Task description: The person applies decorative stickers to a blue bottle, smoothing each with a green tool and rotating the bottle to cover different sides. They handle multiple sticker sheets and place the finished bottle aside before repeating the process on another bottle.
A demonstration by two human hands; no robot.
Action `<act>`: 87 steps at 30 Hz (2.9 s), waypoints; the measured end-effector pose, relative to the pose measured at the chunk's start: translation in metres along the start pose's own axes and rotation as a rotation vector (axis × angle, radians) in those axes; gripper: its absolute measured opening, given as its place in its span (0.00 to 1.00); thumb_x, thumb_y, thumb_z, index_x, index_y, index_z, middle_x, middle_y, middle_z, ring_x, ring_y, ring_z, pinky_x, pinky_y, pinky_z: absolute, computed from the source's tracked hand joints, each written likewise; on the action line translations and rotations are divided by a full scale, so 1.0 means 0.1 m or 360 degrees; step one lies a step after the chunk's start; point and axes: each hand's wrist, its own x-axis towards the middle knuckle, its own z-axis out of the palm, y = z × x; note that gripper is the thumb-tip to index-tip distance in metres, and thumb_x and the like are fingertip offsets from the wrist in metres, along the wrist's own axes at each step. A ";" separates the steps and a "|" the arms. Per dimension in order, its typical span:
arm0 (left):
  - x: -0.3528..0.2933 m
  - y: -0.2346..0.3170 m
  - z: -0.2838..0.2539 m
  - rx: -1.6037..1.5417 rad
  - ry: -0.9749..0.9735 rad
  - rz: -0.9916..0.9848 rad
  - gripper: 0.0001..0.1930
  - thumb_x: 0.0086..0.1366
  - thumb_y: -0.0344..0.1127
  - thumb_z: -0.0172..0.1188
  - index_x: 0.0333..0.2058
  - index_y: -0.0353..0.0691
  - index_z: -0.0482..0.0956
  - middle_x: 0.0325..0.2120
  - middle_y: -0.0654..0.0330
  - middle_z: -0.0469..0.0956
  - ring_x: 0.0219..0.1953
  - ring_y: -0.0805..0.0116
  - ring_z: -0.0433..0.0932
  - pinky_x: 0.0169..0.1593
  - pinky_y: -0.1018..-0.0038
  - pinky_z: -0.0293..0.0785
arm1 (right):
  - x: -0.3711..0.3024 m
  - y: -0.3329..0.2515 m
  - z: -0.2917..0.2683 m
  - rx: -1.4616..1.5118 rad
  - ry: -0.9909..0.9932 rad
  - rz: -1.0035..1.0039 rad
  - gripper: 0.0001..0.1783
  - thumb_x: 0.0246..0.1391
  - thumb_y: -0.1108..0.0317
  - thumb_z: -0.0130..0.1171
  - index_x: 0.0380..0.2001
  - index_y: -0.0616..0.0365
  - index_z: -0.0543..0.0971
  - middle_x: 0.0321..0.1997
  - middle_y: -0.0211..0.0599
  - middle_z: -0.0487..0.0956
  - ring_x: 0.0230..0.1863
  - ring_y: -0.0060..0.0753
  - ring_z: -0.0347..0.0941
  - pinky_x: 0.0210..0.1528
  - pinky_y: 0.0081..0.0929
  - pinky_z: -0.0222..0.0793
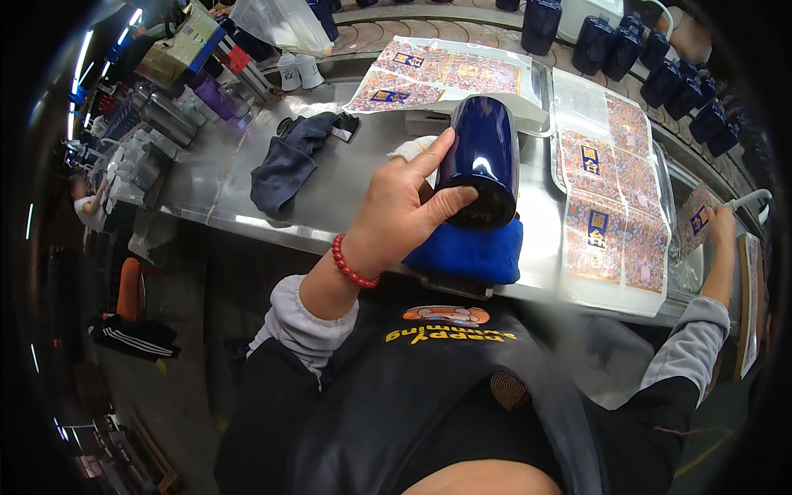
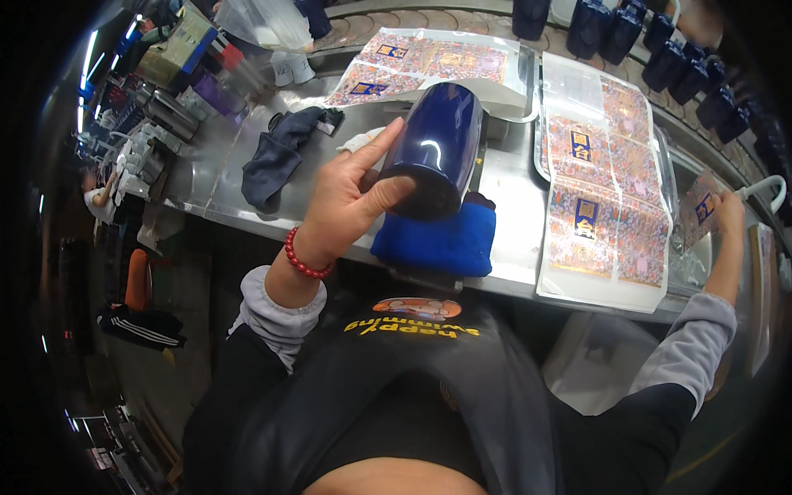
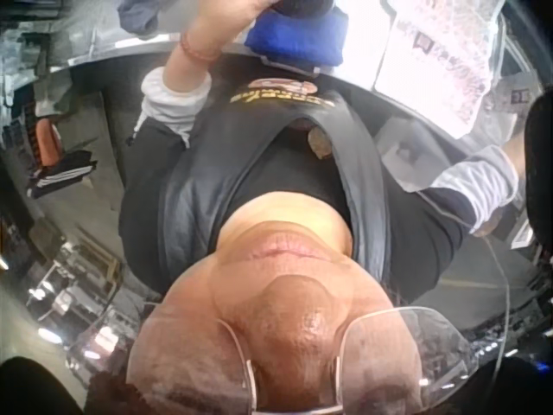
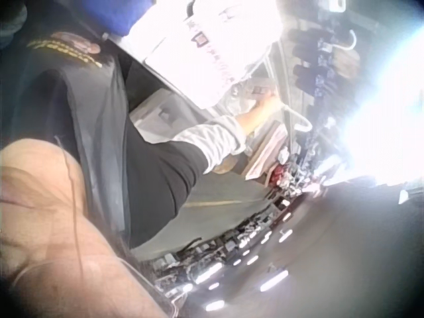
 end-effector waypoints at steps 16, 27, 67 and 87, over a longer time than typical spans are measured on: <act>-0.46 -0.62 0.42 0.0808 0.0006 0.0485 0.41 0.67 0.50 0.65 0.66 0.23 0.63 0.55 0.34 0.75 0.54 0.38 0.78 0.58 0.59 0.73 | -0.65 0.33 1.23 0.0041 -0.0752 0.0599 0.26 0.50 0.43 0.63 0.35 0.58 0.88 0.43 0.54 0.84 0.48 0.54 0.81 0.51 0.42 0.75; -0.40 -0.62 0.33 0.0760 -0.0168 0.0114 0.54 0.53 0.47 0.74 0.68 0.21 0.54 0.55 0.41 0.75 0.53 0.43 0.74 0.62 0.55 0.61 | -0.72 0.77 1.99 -0.0257 -0.1036 0.0486 0.36 0.55 0.34 0.56 0.39 0.60 0.86 0.47 0.57 0.83 0.51 0.57 0.79 0.54 0.47 0.74; 0.55 -0.34 -0.15 -0.1009 -0.0329 -0.0312 0.11 0.71 0.38 0.62 0.36 0.35 0.79 0.34 0.67 0.77 0.38 0.81 0.72 0.42 0.80 0.70 | -1.43 -4.52 -2.52 0.1348 -0.0776 -0.1598 0.14 0.58 0.66 0.67 0.29 0.65 0.75 0.40 0.39 0.74 0.38 0.32 0.73 0.37 0.30 0.71; 0.65 -1.04 0.08 -0.1062 0.0024 -0.0461 0.10 0.72 0.37 0.60 0.31 0.38 0.76 0.28 0.69 0.74 0.31 0.81 0.69 0.36 0.80 0.68 | -1.40 -4.76 -1.70 0.1628 -0.0329 -0.1345 0.15 0.61 0.62 0.66 0.29 0.61 0.74 0.46 0.35 0.71 0.40 0.21 0.73 0.22 0.13 0.73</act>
